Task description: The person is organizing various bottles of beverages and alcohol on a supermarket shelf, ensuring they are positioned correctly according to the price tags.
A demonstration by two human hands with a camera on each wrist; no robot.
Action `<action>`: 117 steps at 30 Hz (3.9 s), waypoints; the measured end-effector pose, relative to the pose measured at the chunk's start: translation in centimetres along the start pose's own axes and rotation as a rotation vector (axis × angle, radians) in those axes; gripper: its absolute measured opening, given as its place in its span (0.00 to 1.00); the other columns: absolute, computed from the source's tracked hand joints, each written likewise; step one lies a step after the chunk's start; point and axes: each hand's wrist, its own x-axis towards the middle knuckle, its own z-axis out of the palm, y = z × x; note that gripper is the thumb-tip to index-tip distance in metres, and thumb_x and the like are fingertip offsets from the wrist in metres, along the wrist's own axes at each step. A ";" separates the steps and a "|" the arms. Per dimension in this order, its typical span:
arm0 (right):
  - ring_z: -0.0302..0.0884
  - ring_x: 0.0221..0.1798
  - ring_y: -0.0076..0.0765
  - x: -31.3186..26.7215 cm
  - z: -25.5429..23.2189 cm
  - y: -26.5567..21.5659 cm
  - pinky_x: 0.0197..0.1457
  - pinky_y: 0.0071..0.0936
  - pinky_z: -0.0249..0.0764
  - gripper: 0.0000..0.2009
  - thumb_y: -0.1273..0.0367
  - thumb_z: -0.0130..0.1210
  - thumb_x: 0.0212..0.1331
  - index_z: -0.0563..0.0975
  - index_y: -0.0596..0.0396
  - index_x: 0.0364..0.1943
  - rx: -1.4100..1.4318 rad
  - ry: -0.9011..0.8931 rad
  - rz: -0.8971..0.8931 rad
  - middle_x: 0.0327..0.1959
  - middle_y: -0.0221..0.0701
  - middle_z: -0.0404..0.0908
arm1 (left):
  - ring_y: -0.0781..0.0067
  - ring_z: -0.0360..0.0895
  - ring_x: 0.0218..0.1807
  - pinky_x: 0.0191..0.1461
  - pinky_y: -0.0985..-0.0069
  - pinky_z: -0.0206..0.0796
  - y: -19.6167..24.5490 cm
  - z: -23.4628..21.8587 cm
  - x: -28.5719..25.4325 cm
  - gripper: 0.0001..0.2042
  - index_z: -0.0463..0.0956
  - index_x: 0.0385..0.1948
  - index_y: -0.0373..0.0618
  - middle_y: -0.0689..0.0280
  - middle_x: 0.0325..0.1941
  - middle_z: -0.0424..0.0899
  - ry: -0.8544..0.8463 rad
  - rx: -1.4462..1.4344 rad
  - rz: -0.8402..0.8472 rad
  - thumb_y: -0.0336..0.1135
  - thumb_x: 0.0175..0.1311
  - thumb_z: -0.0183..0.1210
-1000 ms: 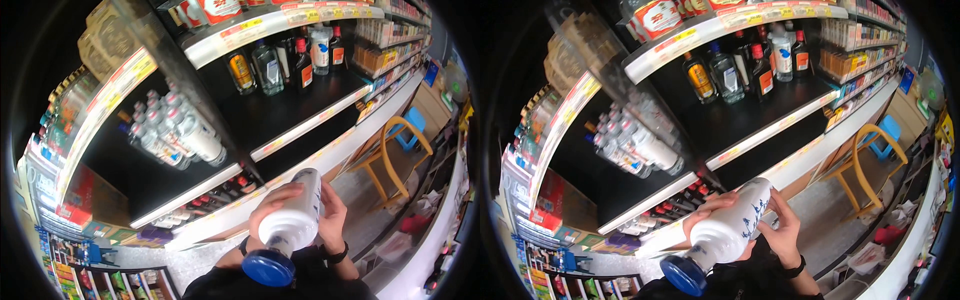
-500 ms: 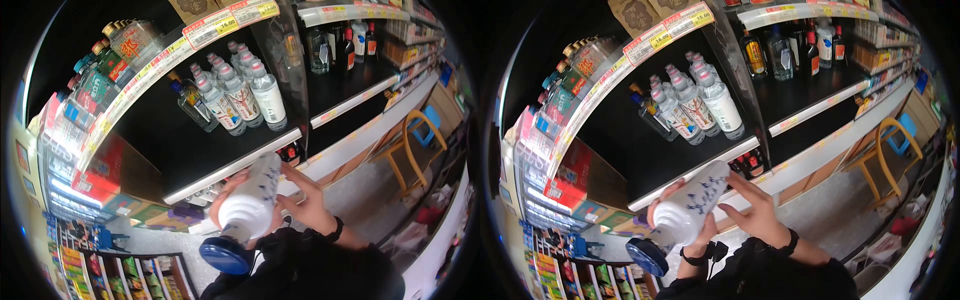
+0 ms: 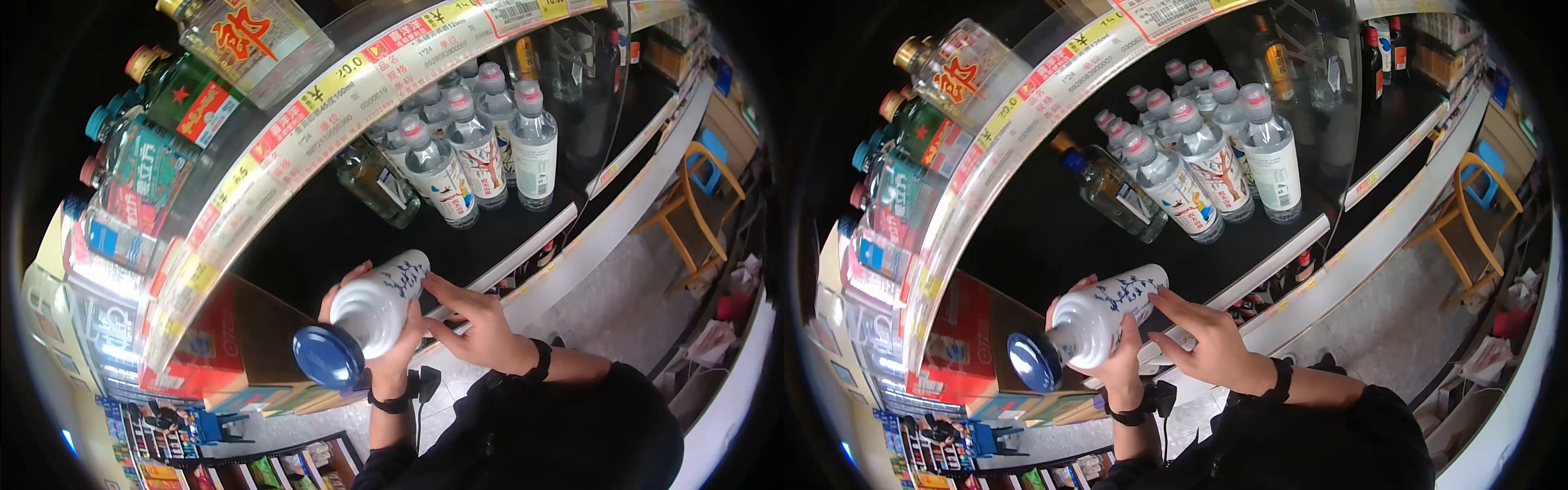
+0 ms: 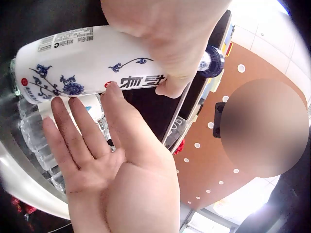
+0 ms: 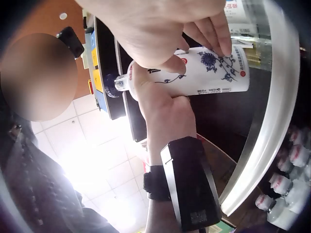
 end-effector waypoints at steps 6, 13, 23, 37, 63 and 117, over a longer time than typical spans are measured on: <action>0.84 0.45 0.54 0.9 0.0 1.6 0.45 0.35 0.82 0.23 0.69 0.65 0.55 0.77 0.58 0.56 -0.036 -0.015 -0.036 0.56 0.52 0.78 | 0.65 0.77 0.53 0.60 0.66 0.70 -1.9 1.0 2.1 0.43 0.57 0.64 0.37 0.56 0.53 0.76 0.123 -0.054 -0.417 0.23 0.42 0.74; 0.85 0.38 0.52 1.3 -0.1 2.0 0.39 0.35 0.82 0.21 0.66 0.63 0.57 0.77 0.57 0.55 -0.077 -0.043 -0.070 0.58 0.56 0.75 | 0.70 0.77 0.51 0.56 0.71 0.71 -4.1 2.5 3.0 0.40 0.59 0.61 0.37 0.59 0.51 0.76 0.067 -0.077 -0.439 0.23 0.44 0.74; 0.85 0.41 0.55 0.5 0.0 3.2 0.41 0.35 0.82 0.24 0.66 0.63 0.58 0.74 0.57 0.59 -0.070 -0.153 -0.018 0.64 0.65 0.66 | 0.68 0.75 0.53 0.58 0.71 0.70 -6.4 2.9 3.3 0.41 0.57 0.60 0.35 0.57 0.52 0.74 -0.006 -0.084 -0.493 0.29 0.45 0.76; 0.68 0.61 0.75 1.7 0.3 4.2 0.59 0.44 0.74 0.26 0.66 0.62 0.59 0.71 0.64 0.60 0.012 -0.223 0.008 0.65 0.75 0.57 | 0.57 0.71 0.61 0.63 0.66 0.65 -7.5 2.1 2.4 0.40 0.48 0.69 0.32 0.47 0.61 0.69 -0.225 0.456 -0.213 0.31 0.59 0.66; 0.85 0.48 0.43 0.6 -8.9 2.9 0.53 0.31 0.79 0.16 0.68 0.66 0.56 0.79 0.62 0.46 -0.015 0.008 0.086 0.44 0.44 0.85 | 0.79 0.67 0.30 0.34 0.80 0.59 0.9 8.6 -4.0 0.09 0.68 0.28 0.40 0.68 0.28 0.69 -0.110 -0.314 -0.318 0.31 0.70 0.52; 0.84 0.43 0.34 1.9 -50.1 14.4 0.50 0.29 0.79 0.08 0.77 0.56 0.66 0.76 0.65 0.47 0.341 0.397 0.443 0.42 0.39 0.84 | 0.58 0.79 0.55 0.57 0.66 0.71 -1.5 44.9 5.1 0.33 0.67 0.62 0.34 0.49 0.56 0.79 -0.038 0.204 -0.488 0.44 0.60 0.69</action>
